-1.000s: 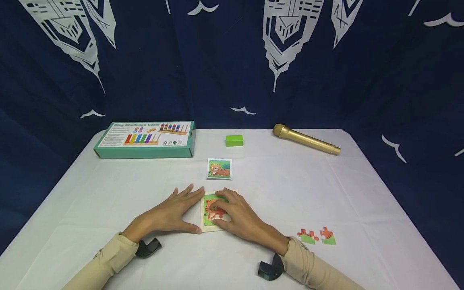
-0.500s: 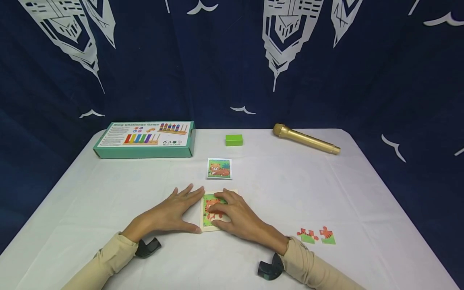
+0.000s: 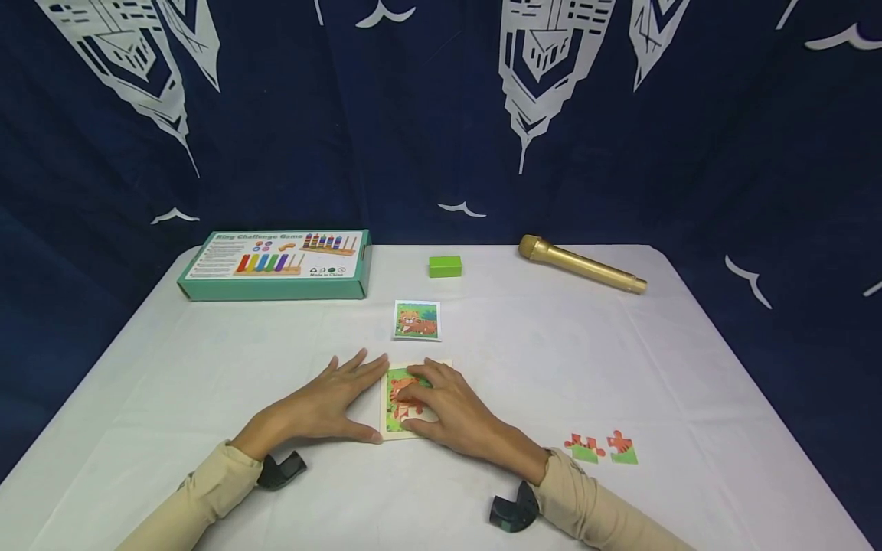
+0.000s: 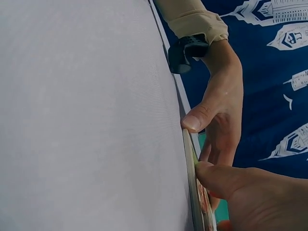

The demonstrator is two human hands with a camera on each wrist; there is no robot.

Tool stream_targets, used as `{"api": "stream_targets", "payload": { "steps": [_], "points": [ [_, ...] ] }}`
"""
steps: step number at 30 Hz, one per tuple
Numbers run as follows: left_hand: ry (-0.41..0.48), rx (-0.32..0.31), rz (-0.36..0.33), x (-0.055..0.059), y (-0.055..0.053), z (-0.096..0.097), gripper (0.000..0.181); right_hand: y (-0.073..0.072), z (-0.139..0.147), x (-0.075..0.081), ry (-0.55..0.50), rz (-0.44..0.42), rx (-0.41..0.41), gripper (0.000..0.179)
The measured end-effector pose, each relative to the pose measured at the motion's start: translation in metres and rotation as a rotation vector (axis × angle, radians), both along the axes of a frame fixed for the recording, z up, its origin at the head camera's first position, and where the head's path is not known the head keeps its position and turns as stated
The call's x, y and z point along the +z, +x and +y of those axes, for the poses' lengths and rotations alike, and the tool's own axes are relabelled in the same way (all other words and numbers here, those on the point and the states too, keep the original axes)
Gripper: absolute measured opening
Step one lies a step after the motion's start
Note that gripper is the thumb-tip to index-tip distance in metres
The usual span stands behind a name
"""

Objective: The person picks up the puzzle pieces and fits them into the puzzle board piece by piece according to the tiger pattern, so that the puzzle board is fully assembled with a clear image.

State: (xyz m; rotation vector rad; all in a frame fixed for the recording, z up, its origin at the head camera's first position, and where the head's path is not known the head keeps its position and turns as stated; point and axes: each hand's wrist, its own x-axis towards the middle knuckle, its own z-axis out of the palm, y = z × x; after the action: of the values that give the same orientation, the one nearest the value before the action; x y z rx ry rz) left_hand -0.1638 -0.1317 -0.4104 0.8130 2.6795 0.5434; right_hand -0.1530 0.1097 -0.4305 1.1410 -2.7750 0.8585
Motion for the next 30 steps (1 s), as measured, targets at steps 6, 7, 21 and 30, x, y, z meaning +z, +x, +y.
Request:
{"api": "stream_targets", "payload": {
  "steps": [6,7,21,30],
  "points": [
    [0.010,0.000,-0.002,-0.001,0.000,-0.001,0.108,0.001,-0.001,0.001,0.006,-0.009,-0.017,0.034],
    [0.008,0.000,-0.003,-0.001,0.001,-0.001,0.108,0.001,0.000,0.001,0.006,-0.013,-0.019,0.035],
    [0.015,0.007,-0.012,-0.002,0.000,0.000,0.108,0.007,0.054,0.027,-0.022,-0.072,-0.071,0.041],
    [0.024,0.007,-0.021,0.000,0.001,-0.001,0.109,0.025,0.114,0.026,0.033,-0.119,-0.208,0.054]
  ]
}}
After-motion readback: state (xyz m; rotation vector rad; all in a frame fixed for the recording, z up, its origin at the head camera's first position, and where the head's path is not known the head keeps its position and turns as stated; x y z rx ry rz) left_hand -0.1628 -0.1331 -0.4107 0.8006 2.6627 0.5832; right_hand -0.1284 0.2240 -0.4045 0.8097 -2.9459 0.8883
